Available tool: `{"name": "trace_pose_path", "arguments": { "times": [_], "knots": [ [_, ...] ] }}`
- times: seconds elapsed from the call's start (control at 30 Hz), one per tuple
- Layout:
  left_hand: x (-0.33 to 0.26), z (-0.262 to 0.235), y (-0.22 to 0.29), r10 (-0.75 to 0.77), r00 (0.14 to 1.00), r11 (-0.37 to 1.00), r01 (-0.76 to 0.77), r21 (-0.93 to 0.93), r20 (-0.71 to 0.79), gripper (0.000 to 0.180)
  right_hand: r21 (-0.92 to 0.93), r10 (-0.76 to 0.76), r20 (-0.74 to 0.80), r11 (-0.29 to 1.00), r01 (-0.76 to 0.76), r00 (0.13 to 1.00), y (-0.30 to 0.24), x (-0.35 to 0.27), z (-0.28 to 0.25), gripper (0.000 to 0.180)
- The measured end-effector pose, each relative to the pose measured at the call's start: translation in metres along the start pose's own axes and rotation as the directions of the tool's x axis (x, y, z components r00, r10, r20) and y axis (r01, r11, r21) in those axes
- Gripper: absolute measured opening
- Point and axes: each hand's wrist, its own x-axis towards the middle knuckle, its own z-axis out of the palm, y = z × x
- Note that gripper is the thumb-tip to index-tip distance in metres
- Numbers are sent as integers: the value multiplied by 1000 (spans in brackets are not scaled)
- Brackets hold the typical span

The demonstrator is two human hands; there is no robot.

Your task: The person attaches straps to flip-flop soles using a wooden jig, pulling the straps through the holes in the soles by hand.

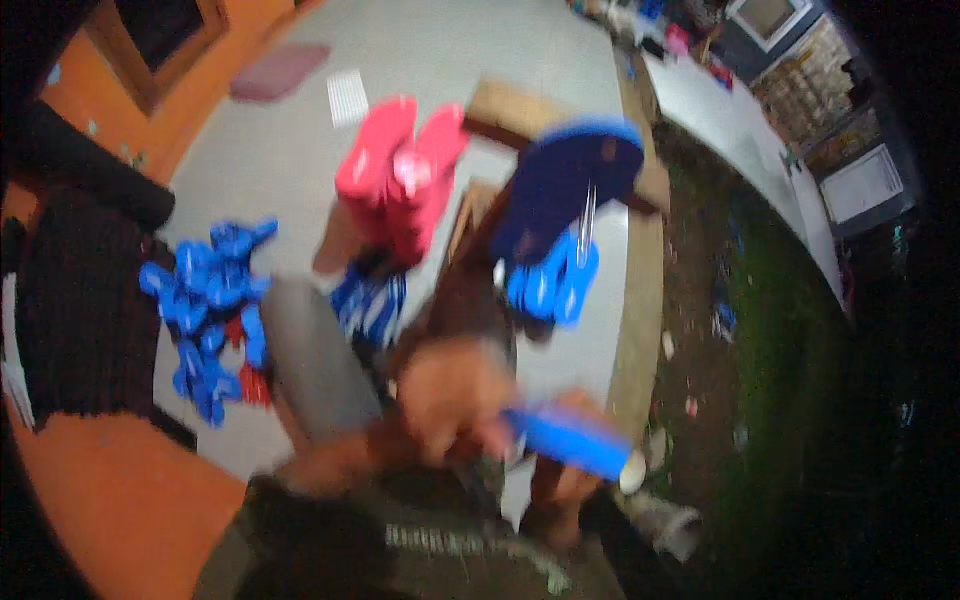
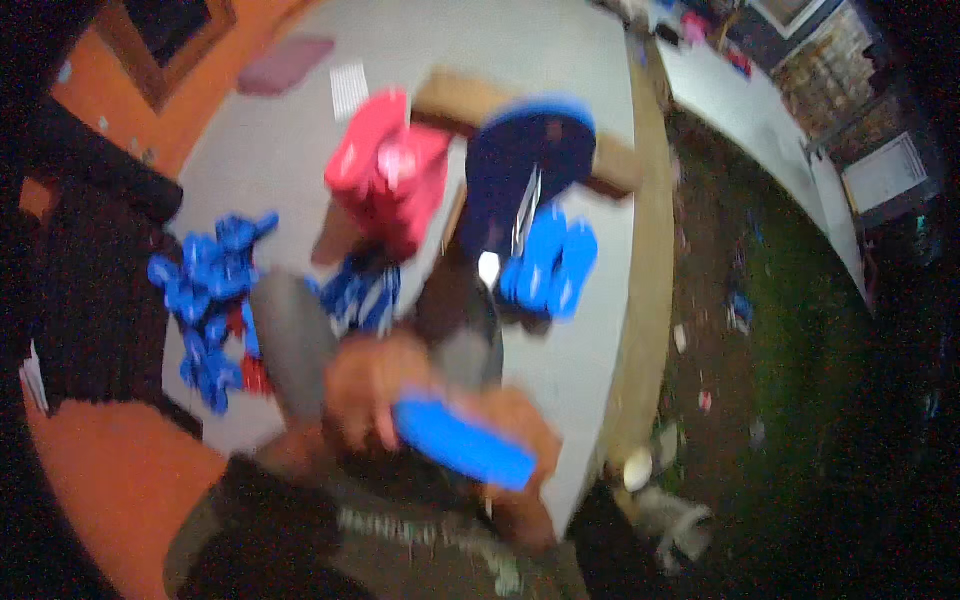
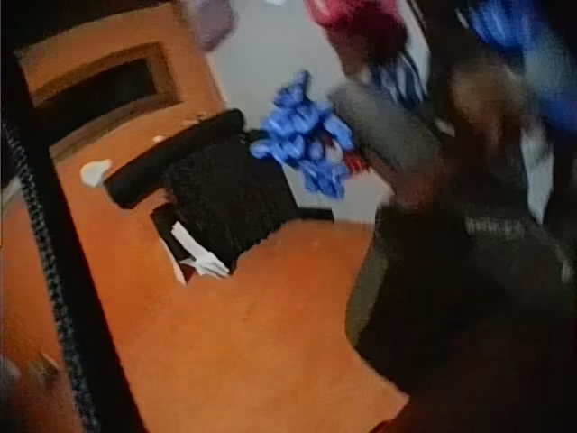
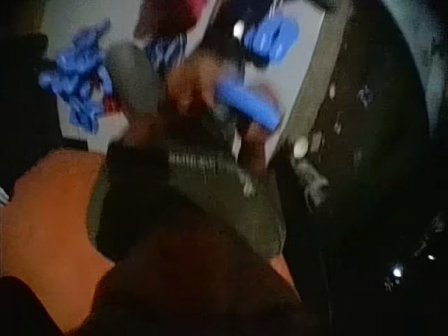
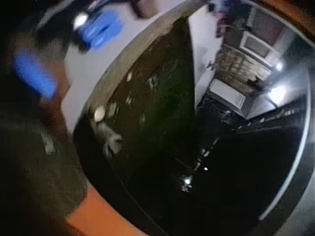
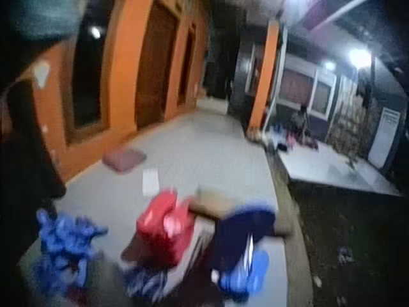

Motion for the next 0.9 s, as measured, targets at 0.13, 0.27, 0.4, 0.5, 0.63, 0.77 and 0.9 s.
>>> {"name": "trace_pose_path", "arguments": {
  "times": [0.13,0.27,0.4,0.5,0.63,0.77,0.9],
  "knots": [
    [-161,-30,42,-310,936,939,328,-99,165,23,20,461,463,849,-528,757,6,-142,-28,23],
    [-199,-36,87,-353,866,864,447,-231,355,23,406,262,387,813,-419,884,3,-194,-49,25],
    [-193,-35,90,-404,884,867,452,-212,235,28,337,303,470,806,-486,829,-20,-169,-34,27],
    [-174,-42,97,-410,883,876,451,-172,228,29,371,415,438,724,-581,797,-41,-157,-30,22],
    [-189,-17,65,-473,841,874,486,19,264,29,367,545,376,655,-660,749,11,-172,-18,21],
    [-179,-35,47,-416,816,908,400,127,402,32,348,636,306,618,-705,708,43,-191,-12,22],
    [-128,-60,83,-117,907,968,196,-159,406,28,499,711,216,508,-702,669,81,-198,3,18]
  ]
}}
